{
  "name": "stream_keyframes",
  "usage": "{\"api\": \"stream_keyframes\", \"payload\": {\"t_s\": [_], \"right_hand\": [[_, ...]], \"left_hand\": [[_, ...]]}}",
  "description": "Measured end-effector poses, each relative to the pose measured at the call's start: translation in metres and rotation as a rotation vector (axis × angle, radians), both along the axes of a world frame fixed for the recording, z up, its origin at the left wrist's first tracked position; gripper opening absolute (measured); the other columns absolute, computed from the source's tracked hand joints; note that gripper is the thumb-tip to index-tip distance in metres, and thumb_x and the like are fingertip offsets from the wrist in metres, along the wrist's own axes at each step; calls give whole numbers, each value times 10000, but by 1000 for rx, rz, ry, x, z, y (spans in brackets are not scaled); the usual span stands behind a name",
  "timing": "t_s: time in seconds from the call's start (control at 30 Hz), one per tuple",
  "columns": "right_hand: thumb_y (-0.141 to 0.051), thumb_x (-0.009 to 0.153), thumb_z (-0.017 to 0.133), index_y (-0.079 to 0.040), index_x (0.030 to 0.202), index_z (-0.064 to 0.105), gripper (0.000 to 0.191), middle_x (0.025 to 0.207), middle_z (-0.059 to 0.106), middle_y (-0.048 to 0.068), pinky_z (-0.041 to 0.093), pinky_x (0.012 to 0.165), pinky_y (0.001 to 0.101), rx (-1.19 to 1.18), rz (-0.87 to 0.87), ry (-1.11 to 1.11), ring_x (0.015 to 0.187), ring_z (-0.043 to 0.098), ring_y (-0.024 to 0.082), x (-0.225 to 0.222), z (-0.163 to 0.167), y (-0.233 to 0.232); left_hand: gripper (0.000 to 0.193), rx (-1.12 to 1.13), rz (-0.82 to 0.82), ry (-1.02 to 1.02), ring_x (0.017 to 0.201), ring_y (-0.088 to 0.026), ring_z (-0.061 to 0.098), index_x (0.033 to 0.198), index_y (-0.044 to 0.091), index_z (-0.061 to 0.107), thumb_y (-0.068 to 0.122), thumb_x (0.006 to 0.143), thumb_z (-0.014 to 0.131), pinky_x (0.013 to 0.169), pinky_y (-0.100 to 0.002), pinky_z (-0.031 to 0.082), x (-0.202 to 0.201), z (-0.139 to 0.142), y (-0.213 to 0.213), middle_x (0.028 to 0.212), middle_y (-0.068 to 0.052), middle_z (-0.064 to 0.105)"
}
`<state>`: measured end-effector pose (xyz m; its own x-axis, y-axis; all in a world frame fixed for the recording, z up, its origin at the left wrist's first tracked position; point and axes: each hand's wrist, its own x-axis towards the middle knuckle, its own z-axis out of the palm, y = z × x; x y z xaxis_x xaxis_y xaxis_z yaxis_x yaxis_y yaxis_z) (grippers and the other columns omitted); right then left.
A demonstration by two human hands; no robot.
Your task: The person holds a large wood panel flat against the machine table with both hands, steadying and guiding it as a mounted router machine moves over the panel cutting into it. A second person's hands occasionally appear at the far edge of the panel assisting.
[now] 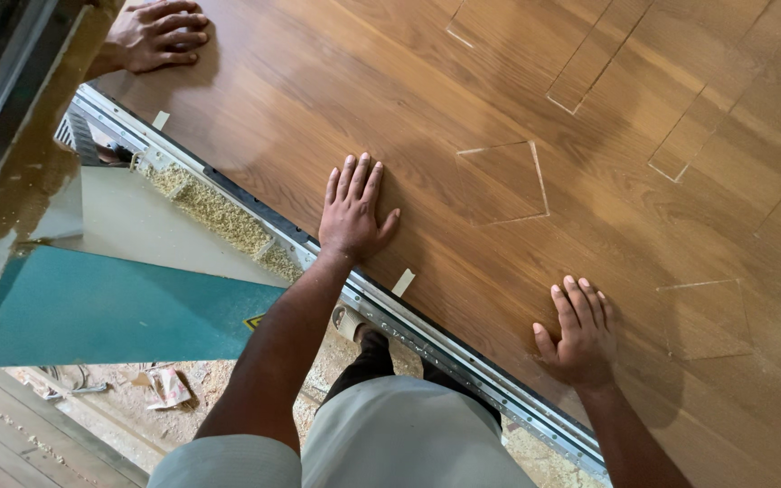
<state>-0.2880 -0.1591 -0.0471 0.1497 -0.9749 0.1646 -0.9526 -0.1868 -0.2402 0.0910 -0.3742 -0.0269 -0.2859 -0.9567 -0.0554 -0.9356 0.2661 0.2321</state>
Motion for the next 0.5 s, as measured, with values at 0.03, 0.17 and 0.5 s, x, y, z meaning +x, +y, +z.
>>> {"api": "stream_keyframes", "payload": {"t_s": [0.03,0.17,0.5], "right_hand": [[-476,964,501,-42,1417,570,632,1486,543,198,297,1247,550,1,2,-9,1454,452,356,-1,-1,0],[-480,962,496,-41,1420,568,639,1486,543,199,292,1253,551,5,2,-3,1459,447,354,-2,-4,2],[-474,962,507,-37,1416,575,634,1488,547,200,290,1253,556,-19,6,-15,1456,450,356,-1,-4,3]], "left_hand": [[868,-1,0,2,1588,-304,140,1624,122,299,570,936,578,1288,-475,74,-1,0,1,1701,-131,242],[872,18,4,-9,1589,-300,134,1623,128,295,580,930,569,1289,-473,71,-1,0,2,1701,-125,235],[879,14,6,-16,1591,-297,126,1627,138,288,592,927,565,1290,-473,64,1,-4,2,1705,-121,227]]}}
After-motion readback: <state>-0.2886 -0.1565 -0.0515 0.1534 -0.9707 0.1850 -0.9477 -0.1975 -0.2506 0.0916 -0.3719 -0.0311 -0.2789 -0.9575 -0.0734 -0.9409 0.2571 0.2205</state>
